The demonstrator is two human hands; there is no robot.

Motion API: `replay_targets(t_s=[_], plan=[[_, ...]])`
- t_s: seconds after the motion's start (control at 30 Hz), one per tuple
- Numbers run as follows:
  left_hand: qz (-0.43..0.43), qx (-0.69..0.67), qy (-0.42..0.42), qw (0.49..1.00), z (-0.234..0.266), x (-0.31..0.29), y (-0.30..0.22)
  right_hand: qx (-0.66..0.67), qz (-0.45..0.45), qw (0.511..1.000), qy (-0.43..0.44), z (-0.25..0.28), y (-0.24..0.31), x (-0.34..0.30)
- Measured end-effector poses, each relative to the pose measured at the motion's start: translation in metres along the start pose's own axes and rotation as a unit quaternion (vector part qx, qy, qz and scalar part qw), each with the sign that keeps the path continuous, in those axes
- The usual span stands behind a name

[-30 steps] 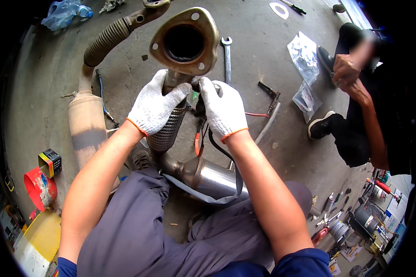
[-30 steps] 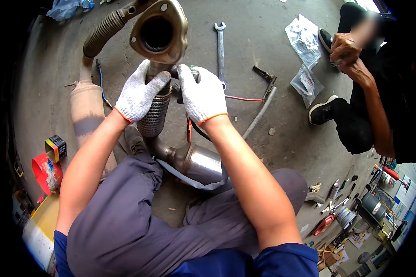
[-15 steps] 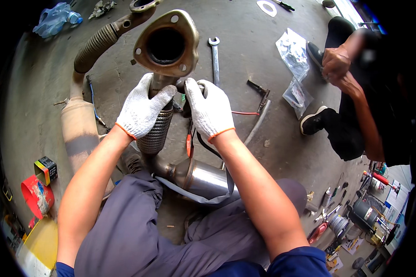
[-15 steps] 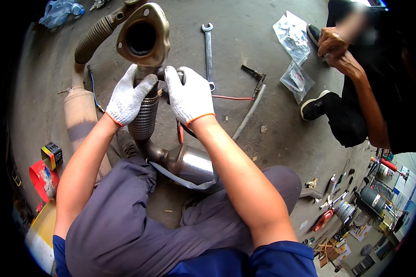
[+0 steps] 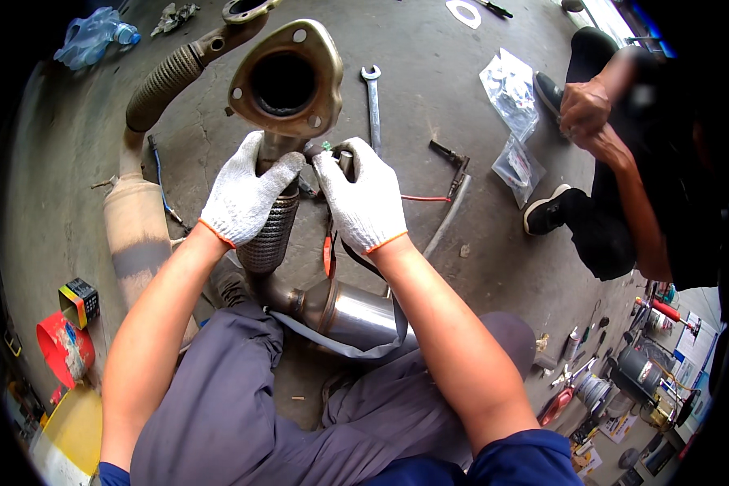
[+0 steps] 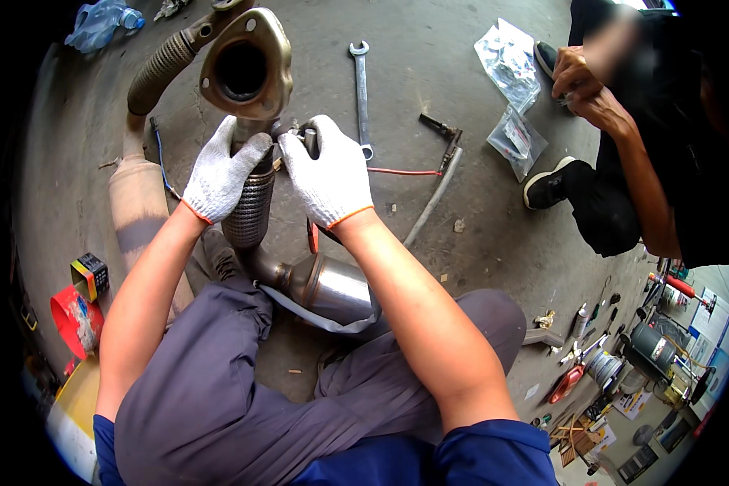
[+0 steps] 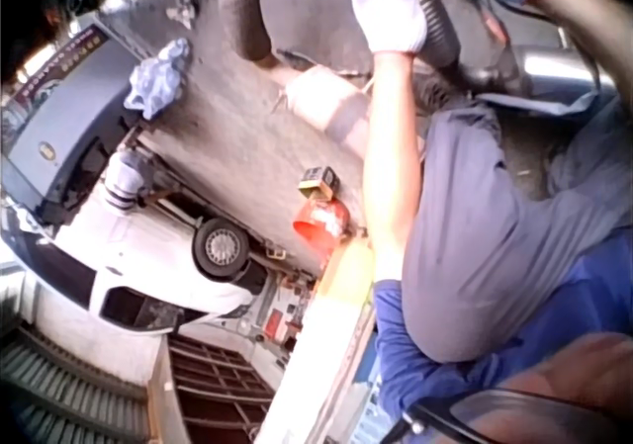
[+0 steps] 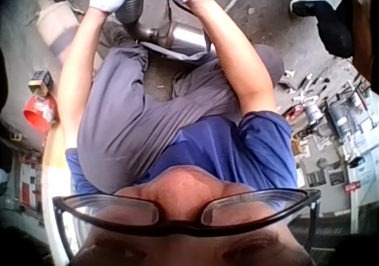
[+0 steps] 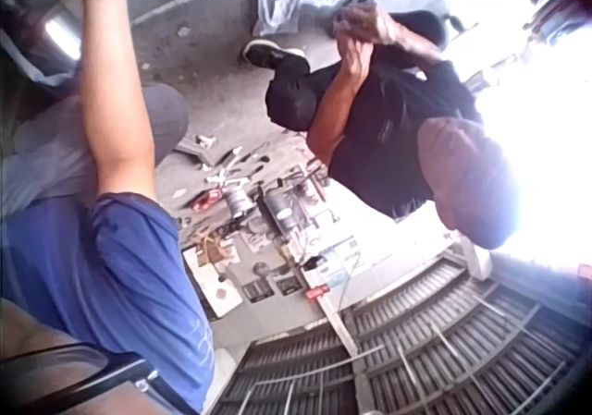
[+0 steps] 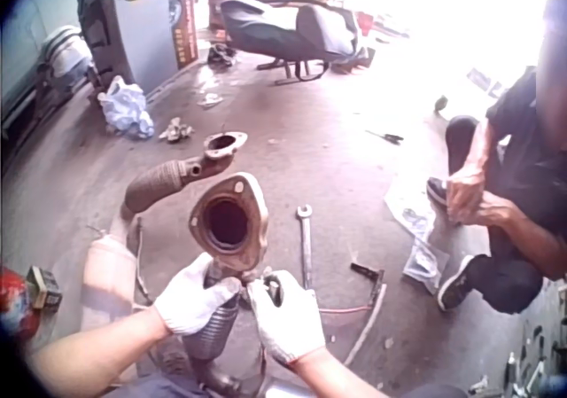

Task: The person sits on the floor and uses a wrench to tighten bolts on a flexible exhaust pipe section. They repeatedly reposition the pipe and apply the wrench to different bolt locations while another person sits nearby.

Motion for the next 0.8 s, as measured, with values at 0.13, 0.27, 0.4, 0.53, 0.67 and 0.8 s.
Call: replay_targets(t_s=[0.13,0.27,0.4,0.53,0.67,0.8], plan=[[-0.001,0.003,0.004,1.0,0.0,0.001,0.001,0.004,0.005,1.0,0.006,0.0,0.001,0.001],[-0.007,0.0,0.003,1.0,-0.001,0.002,0.002,0.009,0.005,1.0,0.008,-0.001,-0.002,0.001],[-0.007,0.005,0.004,1.0,-0.001,0.003,0.003,0.011,0.004,1.0,0.009,-0.002,-0.006,0.002],[-0.02,0.004,-0.013,1.0,0.0,0.003,0.005,0.034,-0.035,0.998,0.029,-0.003,-0.003,0.001],[-0.031,0.003,-0.024,0.999,0.0,0.003,0.009,0.022,-0.024,0.999,0.016,-0.004,-0.004,0.0],[-0.028,-0.001,-0.019,0.999,0.0,0.003,0.009,0.032,-0.022,0.999,0.001,-0.008,-0.008,0.0]])
Point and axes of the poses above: each hand's wrist, its own x-axis towards the middle knuckle, its own z-axis out of the back of the hand, y = z × x, the point moved 7 cm from there along x, towards the middle knuckle, and after that the axes turned 8 degrees about y, right-handed, at the moved point
